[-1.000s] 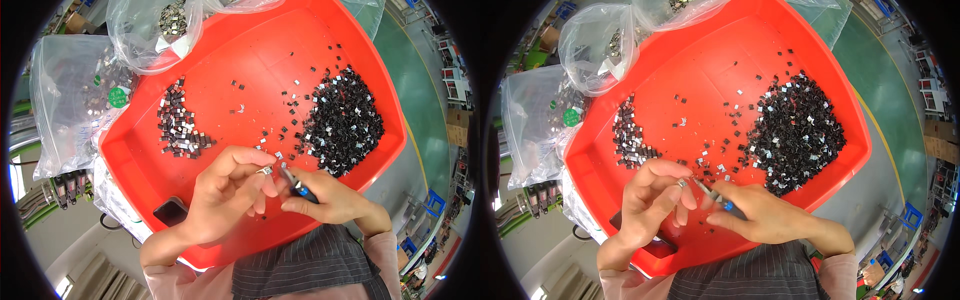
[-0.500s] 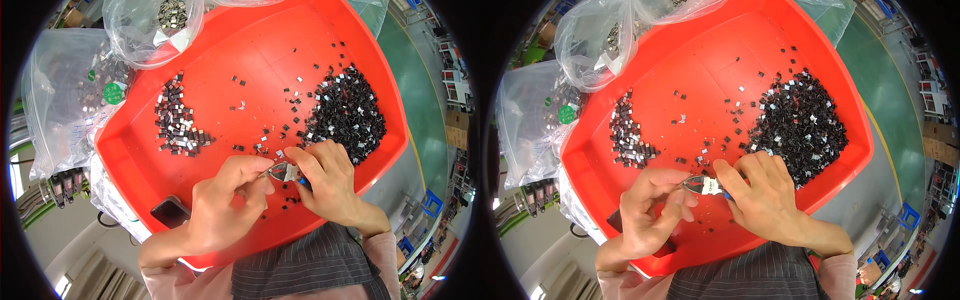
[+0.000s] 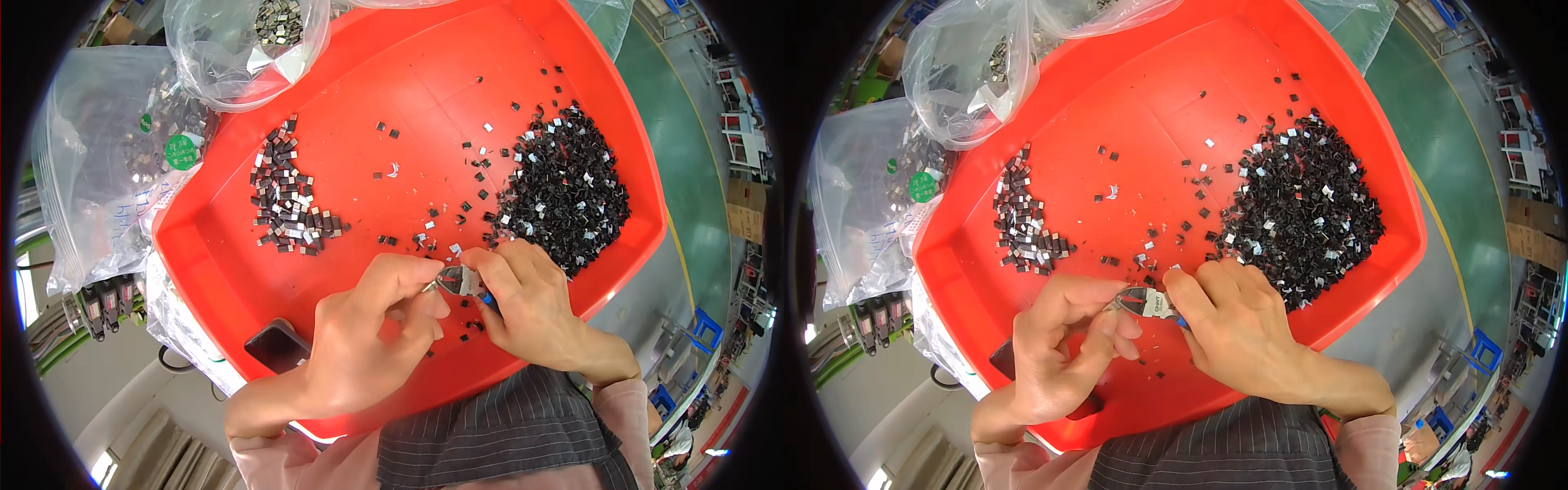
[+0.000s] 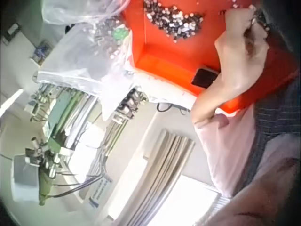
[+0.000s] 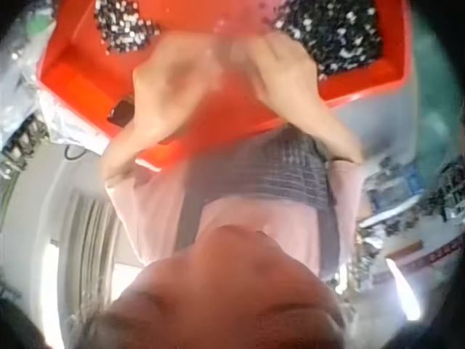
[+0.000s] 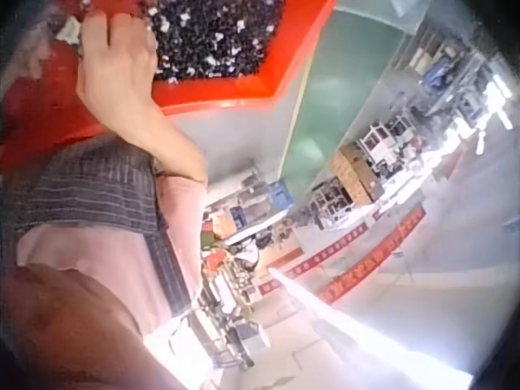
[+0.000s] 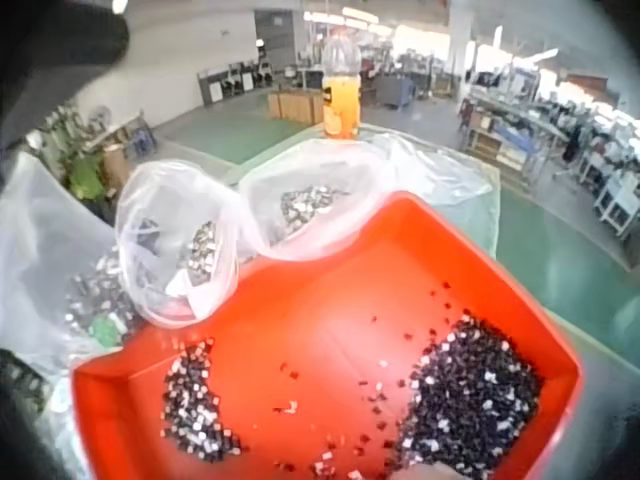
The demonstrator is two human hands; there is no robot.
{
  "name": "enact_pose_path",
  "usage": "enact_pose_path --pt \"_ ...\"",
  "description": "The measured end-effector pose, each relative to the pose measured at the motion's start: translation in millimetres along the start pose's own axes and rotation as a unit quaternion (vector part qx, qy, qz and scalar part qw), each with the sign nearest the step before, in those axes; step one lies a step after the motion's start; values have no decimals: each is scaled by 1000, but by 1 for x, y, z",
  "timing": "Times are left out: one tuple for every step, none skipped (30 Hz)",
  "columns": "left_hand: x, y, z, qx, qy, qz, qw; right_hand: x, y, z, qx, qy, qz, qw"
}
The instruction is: The person picks up electronic components and cuts excess material off them one by one using pliers over a tray.
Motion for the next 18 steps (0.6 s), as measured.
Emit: enact_pose_path --pt "-1 0 0 -6 13 -11 1000 -2 -2 -3 14 15 -7 1000" --pt "0 -1 0 -2 36 -24 999 -3 -2 -6 26 35 -10 999" --pt "1 -1 0 -1 37 -28 999 -4 -2 -9 38 56 -12 998" --pt "1 -1 1 -1 38 -33 999 -2 0 -8 45 62 -6 997" --pt "1 -1 1 1 40 -49 998 -2 0 -9 50 77 -8 996" --pt "2 0 0 1 40 -48 998 -3 -1 -9 54 91 -10 994" --pt "1 0 1 -1 45 -55 997 -3 0 -10 65 102 -15 993" --pt "0 0 1 -2 50 -63 997 -4 0 -10 63 110 -16 992" --pt "-1 1 0 -3 58 -61 996 -4 -1 -11 61 118 -17 991" --pt "-1 1 0 -3 58 -62 996 -4 -1 -10 63 116 -17 991" --pt "-1 1 0 -6 53 -64 997 -4 -1 -10 60 118 -19 991" --pt "-1 1 0 -9 48 -67 997 -4 0 -9 57 120 -21 991" --pt "0 1 0 -5 36 -56 998 -4 -1 -10 57 118 -22 991" --pt "0 1 0 2 18 -46 999 -3 -1 -9 53 111 -21 992" --pt "0 1 0 8 -1 -37 999 -2 -1 -9 43 106 -17 993" --pt "1 0 0 12 -12 -32 999 -2 -1 -8 36 102 -12 994" --pt "1 0 0 15 -20 -26 999 -1 -1 -7 34 103 -13 994" --pt "1 0 0 19 -28 -20 999 -1 -1 -7 31 105 -9 994"
Point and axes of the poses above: each hand's wrist, its own y-axis away from the middle knuckle, its own z-axis out of the palm, x = y × z, the point moved 9 cm from there along -y, towards the middle knuckle, and after that the axes turned 9 degrees about -z, right-handed, at the moved point
